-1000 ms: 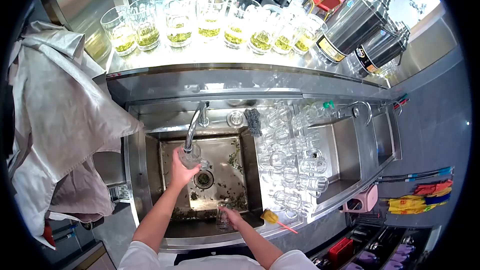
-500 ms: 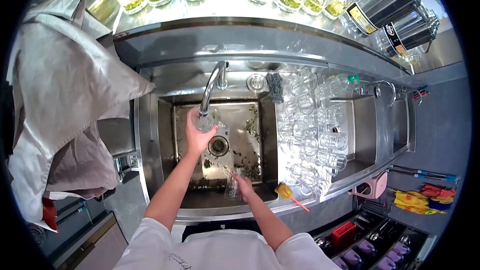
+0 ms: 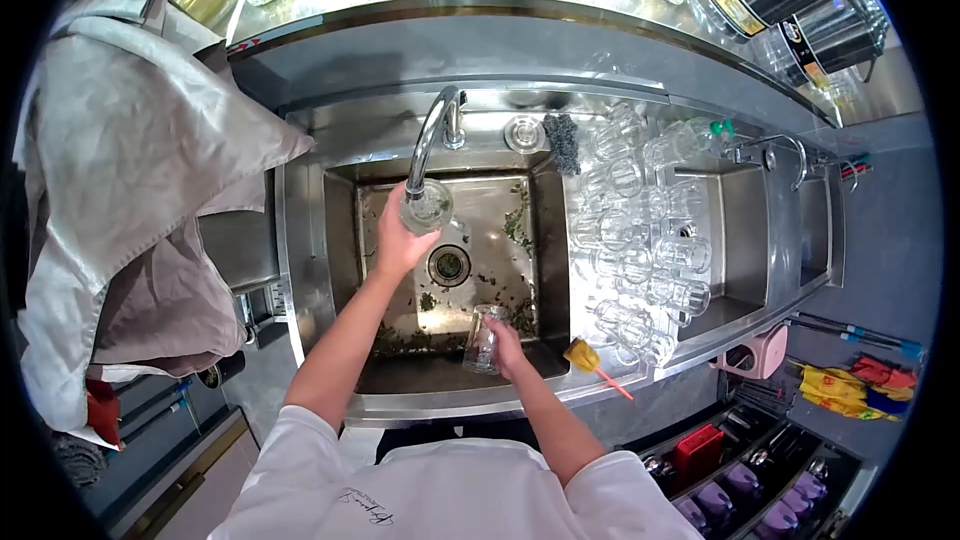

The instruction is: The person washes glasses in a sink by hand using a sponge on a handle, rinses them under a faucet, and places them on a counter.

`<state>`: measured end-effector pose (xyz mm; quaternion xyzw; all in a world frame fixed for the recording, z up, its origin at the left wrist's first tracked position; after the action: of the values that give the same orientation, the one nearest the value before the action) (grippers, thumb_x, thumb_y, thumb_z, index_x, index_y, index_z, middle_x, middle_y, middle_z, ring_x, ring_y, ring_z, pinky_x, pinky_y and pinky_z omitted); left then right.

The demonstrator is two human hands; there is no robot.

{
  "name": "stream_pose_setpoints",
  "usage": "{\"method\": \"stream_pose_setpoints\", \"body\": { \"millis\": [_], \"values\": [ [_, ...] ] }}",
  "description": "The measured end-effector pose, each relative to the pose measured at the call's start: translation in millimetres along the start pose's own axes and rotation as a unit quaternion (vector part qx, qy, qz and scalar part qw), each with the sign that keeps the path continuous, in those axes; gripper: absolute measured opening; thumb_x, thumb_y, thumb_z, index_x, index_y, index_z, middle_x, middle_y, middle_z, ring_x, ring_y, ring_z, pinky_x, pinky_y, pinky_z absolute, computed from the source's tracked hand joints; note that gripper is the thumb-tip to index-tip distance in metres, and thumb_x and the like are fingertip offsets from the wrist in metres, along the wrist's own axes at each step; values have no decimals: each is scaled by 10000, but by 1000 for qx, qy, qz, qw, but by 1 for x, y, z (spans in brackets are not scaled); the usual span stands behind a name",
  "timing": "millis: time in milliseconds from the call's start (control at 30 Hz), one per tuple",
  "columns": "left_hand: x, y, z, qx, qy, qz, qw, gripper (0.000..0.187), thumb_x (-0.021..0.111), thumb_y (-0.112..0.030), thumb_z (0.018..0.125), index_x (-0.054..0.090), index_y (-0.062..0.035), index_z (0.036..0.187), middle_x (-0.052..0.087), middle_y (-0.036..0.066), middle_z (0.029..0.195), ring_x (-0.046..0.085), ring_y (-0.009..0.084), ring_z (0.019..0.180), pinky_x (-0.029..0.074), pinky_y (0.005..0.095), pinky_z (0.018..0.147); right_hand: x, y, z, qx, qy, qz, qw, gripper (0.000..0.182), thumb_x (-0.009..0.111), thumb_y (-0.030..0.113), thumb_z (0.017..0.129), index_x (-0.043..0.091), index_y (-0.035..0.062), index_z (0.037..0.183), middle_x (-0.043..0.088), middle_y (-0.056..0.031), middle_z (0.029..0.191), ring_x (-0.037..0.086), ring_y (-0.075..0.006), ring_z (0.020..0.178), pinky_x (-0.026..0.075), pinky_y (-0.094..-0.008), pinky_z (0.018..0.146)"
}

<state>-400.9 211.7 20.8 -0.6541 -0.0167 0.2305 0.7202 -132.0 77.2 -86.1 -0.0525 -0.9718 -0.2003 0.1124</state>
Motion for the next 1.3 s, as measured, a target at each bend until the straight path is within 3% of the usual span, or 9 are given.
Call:
{"method": "stream_pose_setpoints", "body": {
  "millis": [233, 333, 433, 567, 633, 733, 900, 1000, 1300],
  "values": [
    [-8, 10, -2, 30, 82, 176, 981, 821, 803, -197, 577, 461, -29, 1304, 488, 214, 1240, 495, 403, 1152, 427, 456, 990, -15, -15, 2, 34, 12, -28, 999, 468, 650, 445, 859, 556, 77, 1132, 644, -98, 865, 633, -213, 767, 508, -366, 726],
    [-17, 16, -7, -7, 149, 274, 950, 783, 797, -247, 582, 476, -24, 1260, 491, 206, 1197, 534, 402, 1099, 468, 448, 943, -11, -8, 0, 130, 2, -90, 987, 696, 663, 538, 808, 498, 133, 1349, 596, -196, 1145, 609, -270, 941, 500, -410, 784],
    [-11, 16, -7, -143, 257, 408, 864, 692, 786, -273, 629, 528, -54, 1233, 542, 202, 1235, 593, 394, 1064, 497, 420, 937, -6, -12, 37, 159, -9, -128, 979, 833, 710, 575, 734, 470, 112, 1384, 538, -190, 1250, 589, -287, 1009, 492, -438, 846],
    [8, 97, -26, -282, 464, 571, 616, 679, 820, -349, 608, 613, -72, 1193, 644, 171, 1146, 628, 333, 1082, 517, 417, 926, 28, 40, 68, 112, -20, -256, 960, 860, 734, 625, 678, 570, 28, 1275, 616, -186, 1150, 624, -273, 996, 504, -416, 845],
    [9, 119, -36, -343, 513, 586, 524, 656, 823, -377, 608, 653, -77, 1166, 669, 156, 1125, 647, 324, 1059, 531, 408, 907, 37, 68, 90, 51, -12, -517, 855, 839, 731, 668, 645, 660, -28, 1108, 686, -196, 999, 672, -271, 935, 519, -386, 821],
    [2, 145, -42, -367, 453, 598, 550, 603, 828, -414, 607, 705, -77, 1091, 682, 131, 1120, 655, 317, 1053, 545, 383, 884, 50, 101, 110, -25, -105, -604, 789, 816, 726, 689, 623, 674, -31, 1004, 699, -210, 924, 682, -328, 900, 523, -394, 822],
    [-7, 168, -32, -344, 151, 404, 834, 888, 845, -385, 596, 444, -7, 1293, 649, 178, 1151, 633, 332, 1066, 523, 405, 892, 71, 130, 147, -227, -141, -570, 777, 857, 803, 542, 629, 524, 34, 1260, 667, -199, 1108, 641, -352, 1042, 501, -407, 901],
    [-1, 183, -26, -313, 100, 336, 883, 870, 860, -346, 587, 429, -22, 1270, 652, 188, 1122, 628, 355, 1050, 499, 433, 910, 89, 139, 162, -305, -130, -434, 838, 901, 876, 371, 569, 469, 39, 1300, 668, -199, 1100, 640, -354, 1033, 499, -418, 901],
    [22, 241, -40, -171, -64, 159, 970, 810, 834, -159, 640, 403, -73, 1320, 583, 160, 1215, 580, 309, 1119, 463, 390, 945, 107, 125, 227, -463, -63, -352, 811, 879, 910, 189, 579, 467, 75, 1329, 630, -184, 1212, 622, -287, 1123, 493, -382, 950]
  ]
}}
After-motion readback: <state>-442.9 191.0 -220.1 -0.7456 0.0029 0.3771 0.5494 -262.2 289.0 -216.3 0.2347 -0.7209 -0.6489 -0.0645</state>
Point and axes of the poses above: each hand's wrist, its own z-axis towards the middle knuckle, its own x-axis out of the palm, y = z × x, the point moved 2 cm from there along z, towards the middle knuckle
